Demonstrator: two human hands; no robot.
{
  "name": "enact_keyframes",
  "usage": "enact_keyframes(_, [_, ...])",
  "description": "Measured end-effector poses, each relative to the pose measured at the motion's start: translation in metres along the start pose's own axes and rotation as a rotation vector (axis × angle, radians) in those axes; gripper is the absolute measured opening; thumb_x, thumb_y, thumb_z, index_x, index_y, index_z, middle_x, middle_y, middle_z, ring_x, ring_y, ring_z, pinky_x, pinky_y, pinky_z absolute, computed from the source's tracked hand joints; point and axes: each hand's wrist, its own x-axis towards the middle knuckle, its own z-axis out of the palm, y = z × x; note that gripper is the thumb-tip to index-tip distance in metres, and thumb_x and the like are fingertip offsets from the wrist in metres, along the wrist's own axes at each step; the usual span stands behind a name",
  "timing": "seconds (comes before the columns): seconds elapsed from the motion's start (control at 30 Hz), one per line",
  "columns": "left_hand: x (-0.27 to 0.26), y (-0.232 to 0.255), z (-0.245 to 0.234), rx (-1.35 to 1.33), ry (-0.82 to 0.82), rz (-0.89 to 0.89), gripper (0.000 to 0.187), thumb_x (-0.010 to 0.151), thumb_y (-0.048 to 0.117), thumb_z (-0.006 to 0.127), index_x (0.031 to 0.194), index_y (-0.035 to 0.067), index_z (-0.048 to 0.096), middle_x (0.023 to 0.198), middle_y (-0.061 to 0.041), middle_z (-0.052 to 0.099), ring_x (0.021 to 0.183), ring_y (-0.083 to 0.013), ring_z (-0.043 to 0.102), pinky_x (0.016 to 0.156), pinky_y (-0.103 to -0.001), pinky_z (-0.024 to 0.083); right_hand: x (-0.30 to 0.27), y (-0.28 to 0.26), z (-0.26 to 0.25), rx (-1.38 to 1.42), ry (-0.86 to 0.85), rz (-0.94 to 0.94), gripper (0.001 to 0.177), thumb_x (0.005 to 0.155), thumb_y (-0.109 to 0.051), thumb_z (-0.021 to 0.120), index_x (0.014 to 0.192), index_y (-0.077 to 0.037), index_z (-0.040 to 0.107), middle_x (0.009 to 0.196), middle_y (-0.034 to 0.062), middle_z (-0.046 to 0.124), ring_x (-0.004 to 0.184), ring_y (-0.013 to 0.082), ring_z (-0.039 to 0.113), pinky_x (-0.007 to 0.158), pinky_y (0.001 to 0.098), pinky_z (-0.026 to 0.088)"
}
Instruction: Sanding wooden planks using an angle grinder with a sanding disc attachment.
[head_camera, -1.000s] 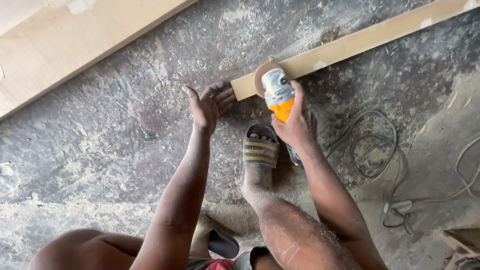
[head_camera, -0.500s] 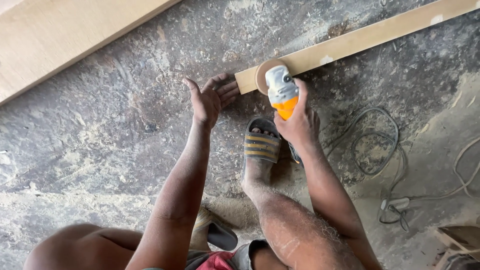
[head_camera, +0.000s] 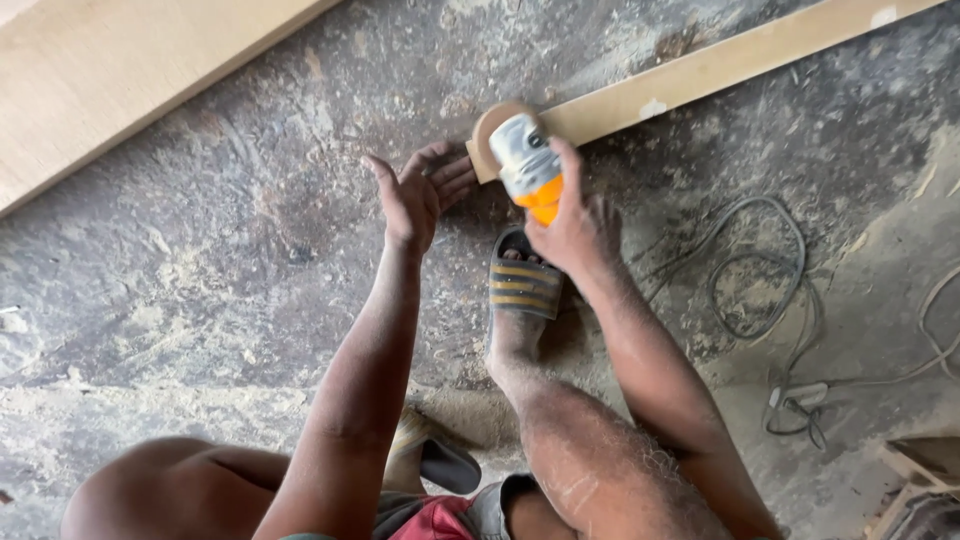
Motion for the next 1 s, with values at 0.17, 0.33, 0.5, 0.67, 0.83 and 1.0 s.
enact_keyframes(0.17, [0.002,0.0,0.003,0.014,0.026,0.009,0.119,0.077,0.093,-0.003,0.144,0.01,0.05,0.134,-0.031,0.065,0.127,-0.045,0.064,0.107,-0.052,0.046,0.01,0.015,-0.022,-0.029,0.089,0.071,0.089,0.081,-0.018,0.076,0.151,-0.033,0.025,0.1,0.0285,0.069,0.087,0.0527,0.07,0.077,0.0594,0.053])
enact_keyframes(0.33, [0.003,0.0,0.008,0.041,0.059,-0.011,0.118,0.075,0.094,-0.001,0.14,0.011,0.053,0.131,-0.03,0.067,0.124,-0.044,0.066,0.105,-0.052,0.047,0.003,0.012,-0.007,-0.011,0.078,0.006,0.085,0.078,-0.01,0.076,0.15,-0.026,0.034,0.101,0.0302,0.069,0.084,0.0527,0.071,0.075,0.0586,0.056])
enact_keyframes(0.5, [0.007,-0.005,0.006,0.083,0.088,0.024,0.113,0.077,0.093,0.002,0.137,0.013,0.053,0.131,-0.029,0.067,0.123,-0.0432,0.067,0.103,-0.051,0.048,-0.003,0.048,0.003,-0.102,0.087,-0.01,0.088,0.074,-0.02,0.079,0.15,-0.028,0.037,0.108,0.0271,0.07,0.086,0.0525,0.07,0.073,0.0639,0.054])
enact_keyframes(0.67, [0.018,-0.019,0.014,0.234,0.315,0.029,0.053,0.089,0.059,0.048,0.116,0.014,0.055,0.112,-0.02,0.073,0.102,-0.0315,0.075,0.083,-0.036,0.054,0.012,0.061,-0.052,-0.031,0.041,0.081,0.085,0.081,-0.009,0.073,0.151,-0.026,0.029,0.105,0.0253,0.068,0.085,0.0451,0.07,0.074,0.0532,0.056])
enact_keyframes(0.83, [0.036,-0.036,0.018,0.374,0.565,0.142,0.05,0.071,0.021,0.1,0.099,0.009,0.06,0.079,-0.013,0.076,0.066,-0.0202,0.077,0.054,-0.026,0.061,0.036,0.08,-0.076,0.026,0.148,0.17,0.088,0.079,-0.001,0.075,0.151,-0.027,0.032,0.106,0.0258,0.067,0.088,0.0453,0.069,0.072,0.0545,0.052])
enact_keyframes(1.0, [0.017,-0.011,0.052,0.473,0.623,0.074,0.031,0.084,0.005,0.087,0.094,0.009,0.057,0.075,-0.002,0.063,0.056,-0.0077,0.059,0.048,-0.02,0.052,0.058,0.101,-0.088,-0.014,0.191,0.337,0.103,0.078,0.002,0.073,0.149,-0.035,0.01,0.113,0.0251,0.066,0.08,0.0341,0.072,0.057,0.0418,0.064])
